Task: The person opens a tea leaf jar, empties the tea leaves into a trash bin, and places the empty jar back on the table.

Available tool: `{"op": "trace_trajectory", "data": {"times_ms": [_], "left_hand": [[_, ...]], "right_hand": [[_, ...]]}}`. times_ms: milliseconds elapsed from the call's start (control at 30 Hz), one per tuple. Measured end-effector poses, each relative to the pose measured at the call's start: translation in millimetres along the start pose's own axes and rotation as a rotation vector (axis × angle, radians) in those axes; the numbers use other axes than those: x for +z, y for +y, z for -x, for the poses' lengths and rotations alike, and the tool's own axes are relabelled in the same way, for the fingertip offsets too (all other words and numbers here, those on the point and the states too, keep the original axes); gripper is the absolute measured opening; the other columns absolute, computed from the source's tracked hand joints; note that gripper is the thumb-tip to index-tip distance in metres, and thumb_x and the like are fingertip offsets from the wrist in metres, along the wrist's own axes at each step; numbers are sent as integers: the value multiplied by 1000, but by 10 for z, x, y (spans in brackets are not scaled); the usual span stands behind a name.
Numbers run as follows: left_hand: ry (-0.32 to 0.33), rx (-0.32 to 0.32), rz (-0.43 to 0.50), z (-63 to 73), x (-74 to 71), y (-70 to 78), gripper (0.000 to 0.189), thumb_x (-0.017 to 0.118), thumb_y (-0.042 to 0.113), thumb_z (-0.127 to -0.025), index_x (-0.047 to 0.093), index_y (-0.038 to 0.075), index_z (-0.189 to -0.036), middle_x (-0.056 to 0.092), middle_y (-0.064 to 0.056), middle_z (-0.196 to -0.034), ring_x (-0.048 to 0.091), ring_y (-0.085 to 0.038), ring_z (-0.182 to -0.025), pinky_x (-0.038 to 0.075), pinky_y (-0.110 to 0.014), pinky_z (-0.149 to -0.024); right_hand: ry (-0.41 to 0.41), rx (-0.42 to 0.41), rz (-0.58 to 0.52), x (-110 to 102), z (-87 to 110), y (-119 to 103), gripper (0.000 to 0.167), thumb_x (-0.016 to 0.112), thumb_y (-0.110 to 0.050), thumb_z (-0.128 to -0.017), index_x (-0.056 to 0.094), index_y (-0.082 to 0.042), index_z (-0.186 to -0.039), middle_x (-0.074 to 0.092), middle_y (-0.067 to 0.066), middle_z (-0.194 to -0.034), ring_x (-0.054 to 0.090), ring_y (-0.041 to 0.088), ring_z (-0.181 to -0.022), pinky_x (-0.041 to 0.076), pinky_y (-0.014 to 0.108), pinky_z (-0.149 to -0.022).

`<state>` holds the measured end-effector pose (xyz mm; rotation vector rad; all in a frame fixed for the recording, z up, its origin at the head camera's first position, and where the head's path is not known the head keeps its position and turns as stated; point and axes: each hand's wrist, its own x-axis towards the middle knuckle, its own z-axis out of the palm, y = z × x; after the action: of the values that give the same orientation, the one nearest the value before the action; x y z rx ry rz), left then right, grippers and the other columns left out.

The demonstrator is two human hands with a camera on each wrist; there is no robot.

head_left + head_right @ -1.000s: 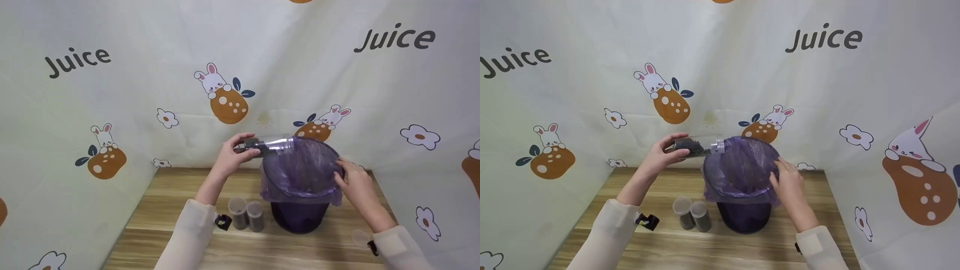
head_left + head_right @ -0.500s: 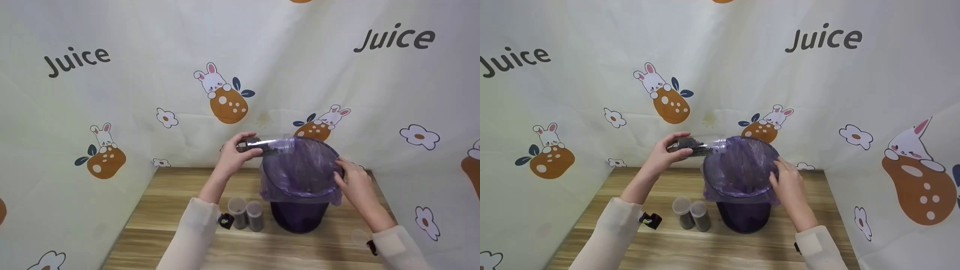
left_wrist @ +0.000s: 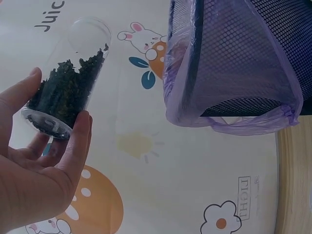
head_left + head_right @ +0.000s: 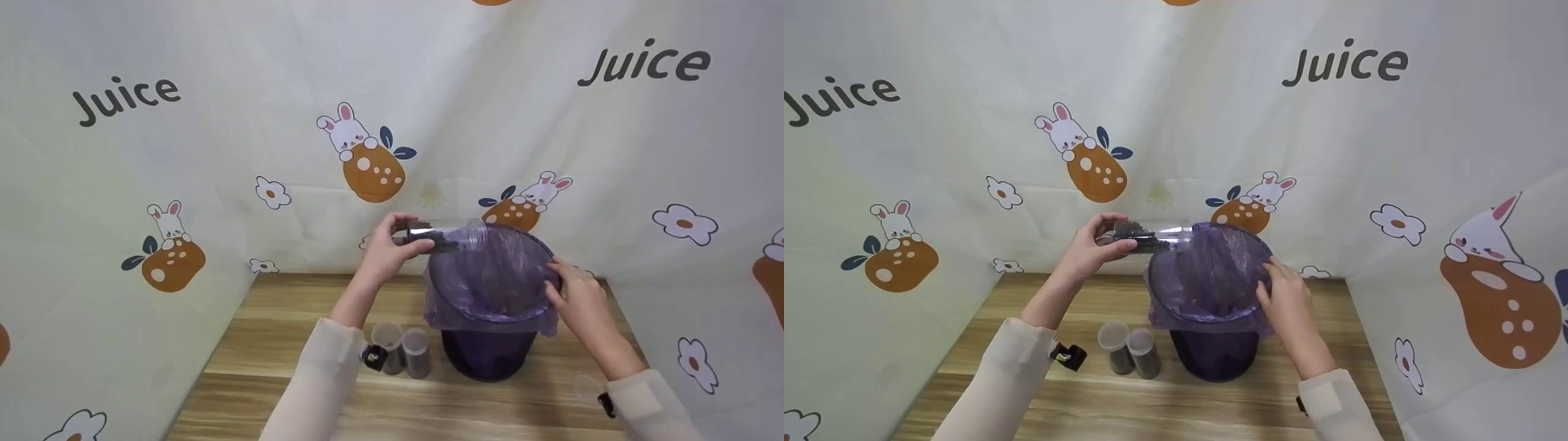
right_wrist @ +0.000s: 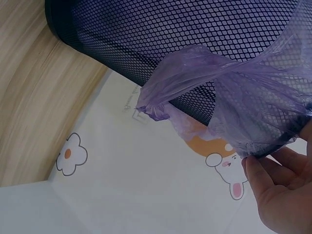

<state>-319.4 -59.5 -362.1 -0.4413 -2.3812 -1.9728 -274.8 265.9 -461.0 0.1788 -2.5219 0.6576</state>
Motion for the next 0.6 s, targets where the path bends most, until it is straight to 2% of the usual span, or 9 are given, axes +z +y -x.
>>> {"op": "trace_trajectory", "data": {"times_ms": [200,400,600], "left_hand": [[-20,28,-12,-10,15,-7,53,77,8,-84,54,-2,-130,61,-20,-126,70,-29,-97,57,-23,-74],[-35,41,6,-5,41,-8,49,76,5,-85,55,-2,-129,60,-21,-126,71,-33,-100,60,-29,-82],[-29,38,-3,3,58,-5,49,76,4,-85,55,-2,-128,59,-21,-129,70,-33,-101,61,-31,-84]], "right_hand": [[-9,13,-4,-12,-3,-18,33,65,-5,-90,65,8,-121,61,27,-133,57,50,-120,49,62,-98],[-4,11,-4,-9,-1,-28,33,65,-6,-91,65,8,-120,61,27,-133,57,50,-121,49,61,-98],[4,9,-9,-4,-1,-26,32,65,-5,-90,65,8,-120,61,27,-133,58,50,-120,49,61,-98]]}}
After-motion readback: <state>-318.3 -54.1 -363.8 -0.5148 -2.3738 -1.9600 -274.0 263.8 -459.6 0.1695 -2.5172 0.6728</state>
